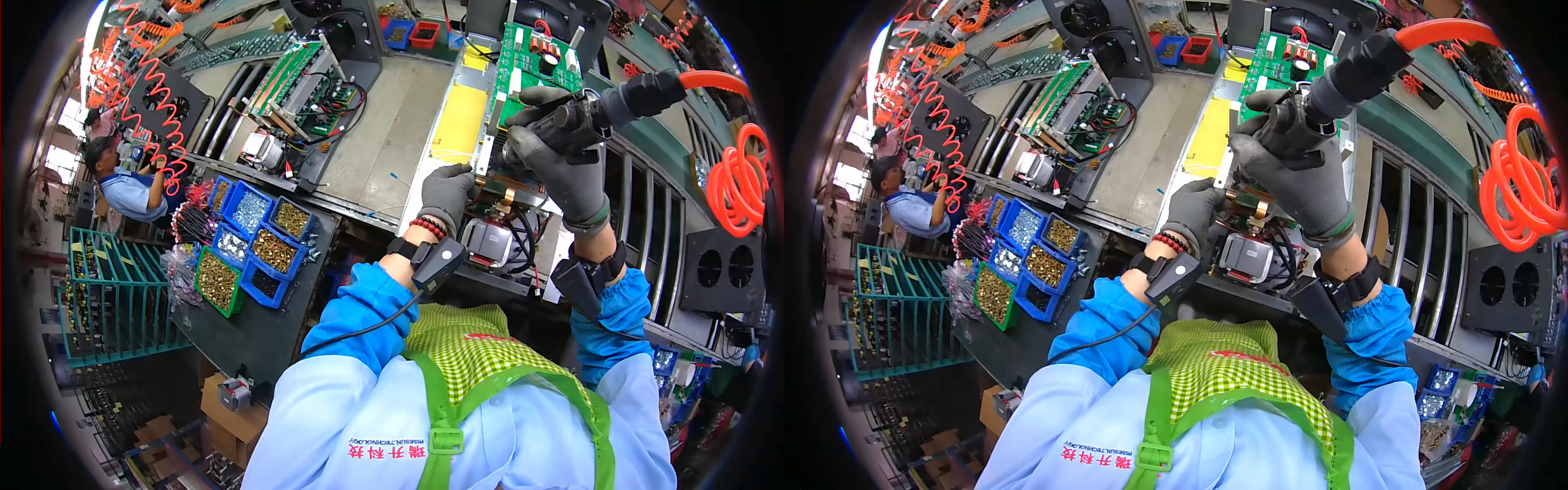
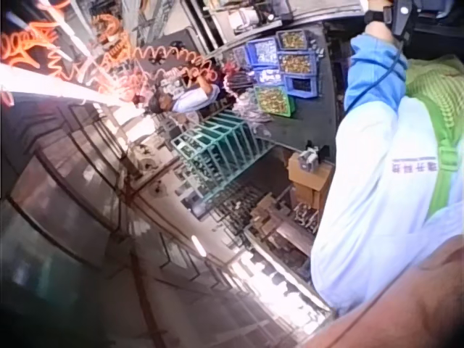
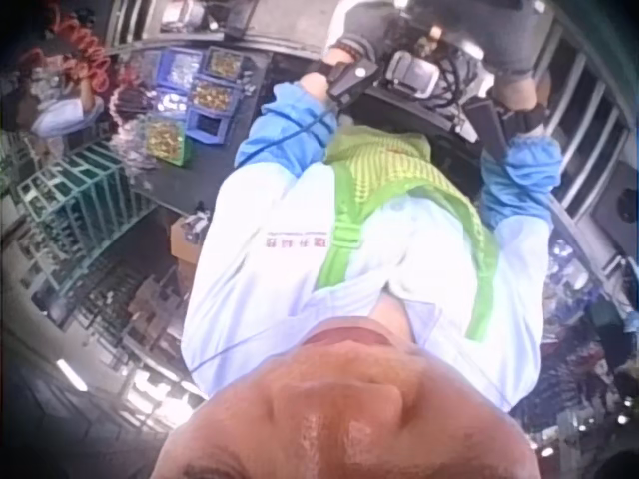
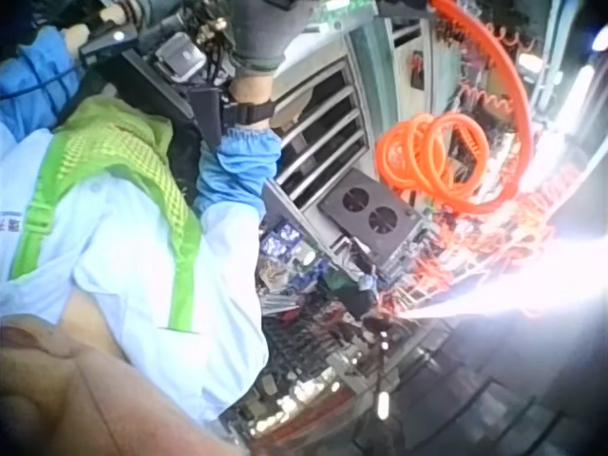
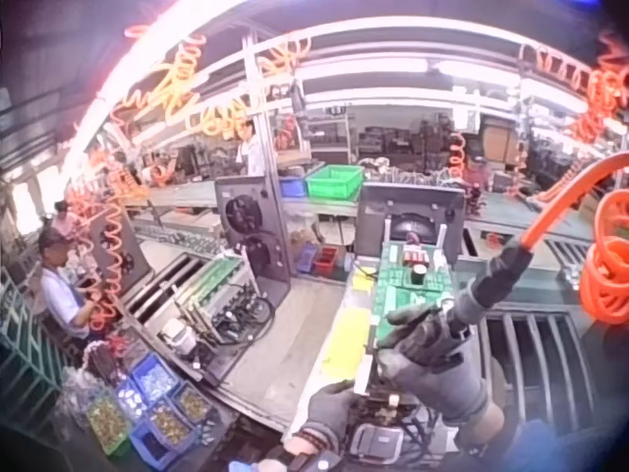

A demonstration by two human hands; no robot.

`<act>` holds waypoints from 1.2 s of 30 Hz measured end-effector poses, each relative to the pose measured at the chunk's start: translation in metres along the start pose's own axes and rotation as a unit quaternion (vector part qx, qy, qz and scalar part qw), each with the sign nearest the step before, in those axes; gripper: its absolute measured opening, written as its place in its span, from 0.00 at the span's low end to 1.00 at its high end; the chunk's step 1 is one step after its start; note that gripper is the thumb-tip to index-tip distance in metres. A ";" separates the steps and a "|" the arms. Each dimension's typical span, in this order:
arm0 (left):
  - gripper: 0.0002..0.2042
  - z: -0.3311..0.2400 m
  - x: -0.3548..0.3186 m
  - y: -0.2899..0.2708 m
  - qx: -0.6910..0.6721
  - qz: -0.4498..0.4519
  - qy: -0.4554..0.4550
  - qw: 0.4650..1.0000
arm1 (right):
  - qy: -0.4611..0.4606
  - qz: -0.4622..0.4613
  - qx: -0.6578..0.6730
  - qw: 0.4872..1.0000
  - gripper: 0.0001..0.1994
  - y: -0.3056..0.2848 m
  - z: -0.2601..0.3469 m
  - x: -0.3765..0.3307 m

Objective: Assembling components of a power inverter using an electric screwdriver.

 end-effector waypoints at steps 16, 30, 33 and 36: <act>0.07 -0.011 -0.004 0.009 0.090 0.159 0.190 0.965 | 0.008 -0.034 0.056 0.998 0.20 0.004 -0.012 0.010; 0.09 -0.014 -0.016 0.014 0.036 0.097 0.086 0.991 | -0.020 -0.091 0.013 0.996 0.15 0.011 -0.009 0.017; 0.10 -0.013 -0.015 0.016 -0.029 0.125 0.067 0.989 | 0.020 -0.081 0.019 0.996 0.15 0.011 -0.013 0.016; 0.07 0.007 -0.006 0.015 -0.269 0.074 -0.076 0.957 | -0.017 -0.084 0.021 0.996 0.15 0.012 -0.009 0.017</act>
Point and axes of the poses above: each hand's wrist, its own x-axis towards the middle knuckle, its own y-axis out of the palm, z = x × y, the point moved 6 cm from there along x, towards the middle knuckle, and after that the axes turned 1 degree about -x, right-handed, at the moved point
